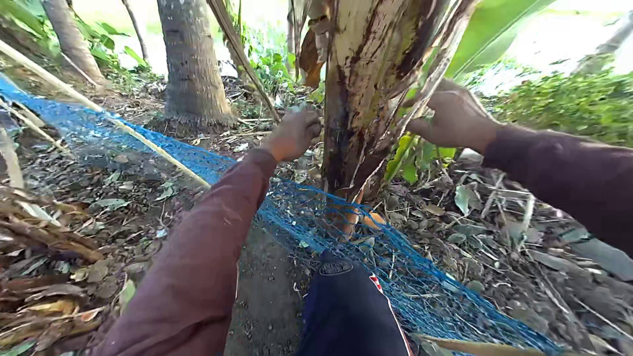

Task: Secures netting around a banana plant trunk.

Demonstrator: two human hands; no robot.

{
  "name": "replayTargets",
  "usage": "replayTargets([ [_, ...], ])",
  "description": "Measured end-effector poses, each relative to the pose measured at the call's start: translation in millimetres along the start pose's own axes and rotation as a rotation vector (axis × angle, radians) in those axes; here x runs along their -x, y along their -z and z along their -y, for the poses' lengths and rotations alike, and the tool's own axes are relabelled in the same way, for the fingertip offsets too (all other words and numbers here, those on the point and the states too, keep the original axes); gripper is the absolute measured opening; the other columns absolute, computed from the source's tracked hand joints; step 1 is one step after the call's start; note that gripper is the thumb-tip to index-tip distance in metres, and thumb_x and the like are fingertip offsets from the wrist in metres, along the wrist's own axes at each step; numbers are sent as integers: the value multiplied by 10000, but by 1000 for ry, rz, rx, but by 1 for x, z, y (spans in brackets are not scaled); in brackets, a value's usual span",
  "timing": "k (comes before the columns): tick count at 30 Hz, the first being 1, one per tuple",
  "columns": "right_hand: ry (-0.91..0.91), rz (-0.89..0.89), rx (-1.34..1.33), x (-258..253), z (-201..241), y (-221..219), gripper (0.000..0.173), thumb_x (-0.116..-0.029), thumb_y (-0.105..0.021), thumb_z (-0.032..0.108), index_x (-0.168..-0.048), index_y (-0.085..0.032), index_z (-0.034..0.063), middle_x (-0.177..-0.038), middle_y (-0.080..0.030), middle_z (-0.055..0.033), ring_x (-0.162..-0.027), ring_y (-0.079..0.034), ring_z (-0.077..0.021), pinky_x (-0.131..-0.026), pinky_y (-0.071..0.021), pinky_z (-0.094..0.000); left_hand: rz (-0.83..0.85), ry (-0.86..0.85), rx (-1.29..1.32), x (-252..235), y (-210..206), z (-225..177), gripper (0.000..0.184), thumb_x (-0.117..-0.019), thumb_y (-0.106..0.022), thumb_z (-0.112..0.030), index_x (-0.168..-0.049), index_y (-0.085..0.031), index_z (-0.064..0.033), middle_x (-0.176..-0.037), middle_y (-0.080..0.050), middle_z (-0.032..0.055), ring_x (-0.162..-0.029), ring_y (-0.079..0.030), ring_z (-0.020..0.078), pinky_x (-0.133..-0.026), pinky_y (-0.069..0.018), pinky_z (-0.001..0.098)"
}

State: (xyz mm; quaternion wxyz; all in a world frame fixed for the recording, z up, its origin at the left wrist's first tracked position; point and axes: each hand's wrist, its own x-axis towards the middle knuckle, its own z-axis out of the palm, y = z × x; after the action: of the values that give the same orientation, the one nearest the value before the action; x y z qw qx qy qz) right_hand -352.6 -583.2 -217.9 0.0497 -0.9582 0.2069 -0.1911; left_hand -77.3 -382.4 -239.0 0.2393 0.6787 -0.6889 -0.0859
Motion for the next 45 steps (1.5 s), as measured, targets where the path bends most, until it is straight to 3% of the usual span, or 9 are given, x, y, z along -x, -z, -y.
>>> replayTargets([
  [2,69,-46,-77,22,11,19,390,-953,-671,357,-1123,-722,11,-1141,-666,-231,-1048,-656,-413,-901,-513,-647,-13,71,117,-1,-8,2,286,-1106,-451,-174,-1082,-659,23,-921,-679,155,-832,-683,264,-820,-572,482],
  [5,338,-158,-41,52,35,20,354,-949,-658,309,-1091,-726,-8,-1046,-718,-181,-954,-698,-319,-872,-582,-521,-30,163,132,1,-13,-4,322,-1113,-438,-204,-1158,-676,9,-1068,-690,193,-992,-675,324,-931,-523,556],
  [9,617,-107,37,74,76,-20,271,-987,-642,263,-1179,-751,105,-827,-734,-86,-706,-714,-242,-647,-603,-439,-21,219,2,3,-12,-15,321,-1091,-458,-229,-1092,-706,-25,-1060,-705,187,-1038,-679,356,-919,-519,606],
  [12,627,-125,92,72,94,-40,215,-1025,-578,205,-1092,-740,80,-802,-715,-95,-665,-709,-259,-580,-589,-427,16,238,-83,3,-11,-19,320,-1088,-460,-251,-1102,-701,-40,-1033,-706,192,-1021,-685,381,-888,-527,629],
  [14,678,-201,127,65,94,-45,164,-999,-579,125,-942,-717,56,-764,-696,-93,-655,-699,-253,-569,-586,-405,45,251,-144,4,-9,-21,315,-1088,-455,-267,-1098,-689,-57,-1002,-702,187,-989,-689,387,-848,-533,637],
  [17,738,-227,132,56,80,-53,128,-951,-608,52,-893,-722,47,-782,-700,-99,-700,-708,-259,-611,-600,-405,59,261,-207,11,-3,-22,307,-1074,-466,-276,-1089,-698,-75,-985,-705,185,-977,-690,396,-818,-529,651],
  [25,624,-304,169,60,72,-63,110,-935,-616,47,-882,-709,23,-742,-678,-119,-685,-706,-276,-625,-605,-420,138,329,-515,35,3,-69,264,-1036,-519,-240,-1116,-693,-59,-1014,-705,222,-981,-692,451,-760,-545,643],
  [35,412,-334,206,68,69,-72,169,-949,-606,103,-880,-690,-27,-764,-680,-157,-650,-705,-306,-532,-574,-435,75,246,-572,61,-3,-67,260,-1043,-483,-204,-1099,-691,-57,-885,-698,197,-866,-703,426,-669,-539,585],
  [45,457,-267,332,62,64,-53,200,-1008,-516,76,-880,-628,-29,-752,-653,-214,-661,-686,-408,-548,-547,-526,35,204,-586,74,-3,-75,260,-1037,-468,-152,-1137,-667,-18,-931,-694,232,-878,-700,451,-663,-527,599],
])
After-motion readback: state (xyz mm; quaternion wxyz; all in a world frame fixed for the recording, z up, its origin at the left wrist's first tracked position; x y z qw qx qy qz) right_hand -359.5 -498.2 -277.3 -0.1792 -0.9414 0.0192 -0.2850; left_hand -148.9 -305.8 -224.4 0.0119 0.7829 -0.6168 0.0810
